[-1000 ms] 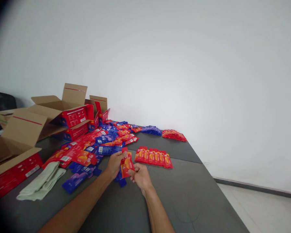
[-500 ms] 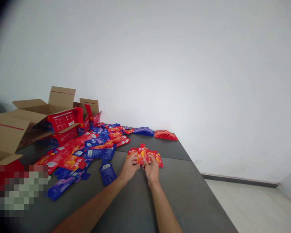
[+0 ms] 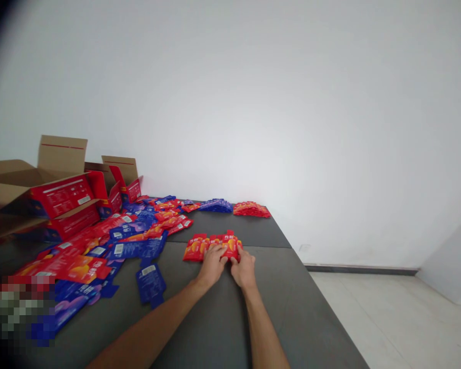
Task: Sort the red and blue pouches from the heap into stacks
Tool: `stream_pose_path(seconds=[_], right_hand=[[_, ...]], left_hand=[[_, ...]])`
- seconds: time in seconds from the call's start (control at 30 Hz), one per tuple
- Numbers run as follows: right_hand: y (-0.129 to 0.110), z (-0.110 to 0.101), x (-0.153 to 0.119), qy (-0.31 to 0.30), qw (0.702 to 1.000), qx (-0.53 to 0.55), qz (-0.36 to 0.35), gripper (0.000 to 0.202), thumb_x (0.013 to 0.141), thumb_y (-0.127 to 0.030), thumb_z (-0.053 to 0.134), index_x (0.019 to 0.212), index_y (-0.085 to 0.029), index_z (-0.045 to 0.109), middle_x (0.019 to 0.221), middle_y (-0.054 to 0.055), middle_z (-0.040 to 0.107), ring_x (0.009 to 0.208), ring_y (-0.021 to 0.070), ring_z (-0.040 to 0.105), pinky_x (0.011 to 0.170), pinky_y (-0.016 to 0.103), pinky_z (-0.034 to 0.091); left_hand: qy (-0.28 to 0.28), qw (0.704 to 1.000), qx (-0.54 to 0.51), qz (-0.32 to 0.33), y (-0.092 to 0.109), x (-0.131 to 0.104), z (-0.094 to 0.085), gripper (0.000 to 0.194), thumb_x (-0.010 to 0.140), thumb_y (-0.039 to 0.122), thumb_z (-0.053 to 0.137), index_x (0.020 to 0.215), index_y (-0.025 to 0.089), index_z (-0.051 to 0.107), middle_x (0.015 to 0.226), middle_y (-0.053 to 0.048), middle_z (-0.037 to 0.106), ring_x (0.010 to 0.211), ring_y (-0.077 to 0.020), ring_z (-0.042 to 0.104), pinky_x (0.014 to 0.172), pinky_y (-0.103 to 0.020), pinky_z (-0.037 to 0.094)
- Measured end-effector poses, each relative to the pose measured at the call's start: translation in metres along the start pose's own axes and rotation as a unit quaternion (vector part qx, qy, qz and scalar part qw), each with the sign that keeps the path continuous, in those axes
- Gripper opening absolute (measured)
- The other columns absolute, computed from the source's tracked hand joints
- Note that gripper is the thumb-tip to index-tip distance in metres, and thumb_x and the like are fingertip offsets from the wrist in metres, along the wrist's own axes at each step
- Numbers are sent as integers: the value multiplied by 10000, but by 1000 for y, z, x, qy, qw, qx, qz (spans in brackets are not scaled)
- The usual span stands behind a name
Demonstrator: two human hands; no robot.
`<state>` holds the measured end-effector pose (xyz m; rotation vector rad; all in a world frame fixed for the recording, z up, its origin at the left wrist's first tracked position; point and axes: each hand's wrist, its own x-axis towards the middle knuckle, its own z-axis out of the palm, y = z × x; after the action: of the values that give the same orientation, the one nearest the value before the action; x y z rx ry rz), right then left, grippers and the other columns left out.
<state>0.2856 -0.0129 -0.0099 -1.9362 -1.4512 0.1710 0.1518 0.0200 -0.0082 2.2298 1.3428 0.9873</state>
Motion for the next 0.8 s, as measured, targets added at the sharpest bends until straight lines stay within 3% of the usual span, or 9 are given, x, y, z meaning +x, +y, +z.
stream_pose_path(seconds=[0.2,0.37,0.47,0.8], right_hand=[[10,3,0,-19,996,-82,41,474,867,-233,498,1334,-203,569,1269,114,607,1182,309,464,945,373,366],[15,9,-2,-32,991,-122,31,379,879,-240,490,1223,-292,642,1368,67,534,1205,308,407,926,395,365],[19,11,-1,-47,991,-123,16,433,864,-215,495,1271,-315,603,1434,33,481,1246,300,378,938,403,367],[24,12,-2,-33,996,-77,7,503,831,-147,460,1297,-284,591,1368,47,567,1210,265,462,972,405,359]], left_hand=[[-23,994,103,6,10,0,10,343,894,265,505,1195,235,666,1237,-75,643,1159,-292,476,993,-466,363],[-35,989,146,1,13,-2,13,342,915,240,450,1179,253,668,1253,-82,619,1173,-296,453,961,-446,371],[-18,988,156,2,11,-2,14,347,912,219,444,1170,256,672,1320,-80,570,1224,-306,414,998,-455,350],[-22,992,126,17,10,2,12,326,882,219,492,1157,222,667,1291,-109,586,1217,-336,419,1001,-504,351]])
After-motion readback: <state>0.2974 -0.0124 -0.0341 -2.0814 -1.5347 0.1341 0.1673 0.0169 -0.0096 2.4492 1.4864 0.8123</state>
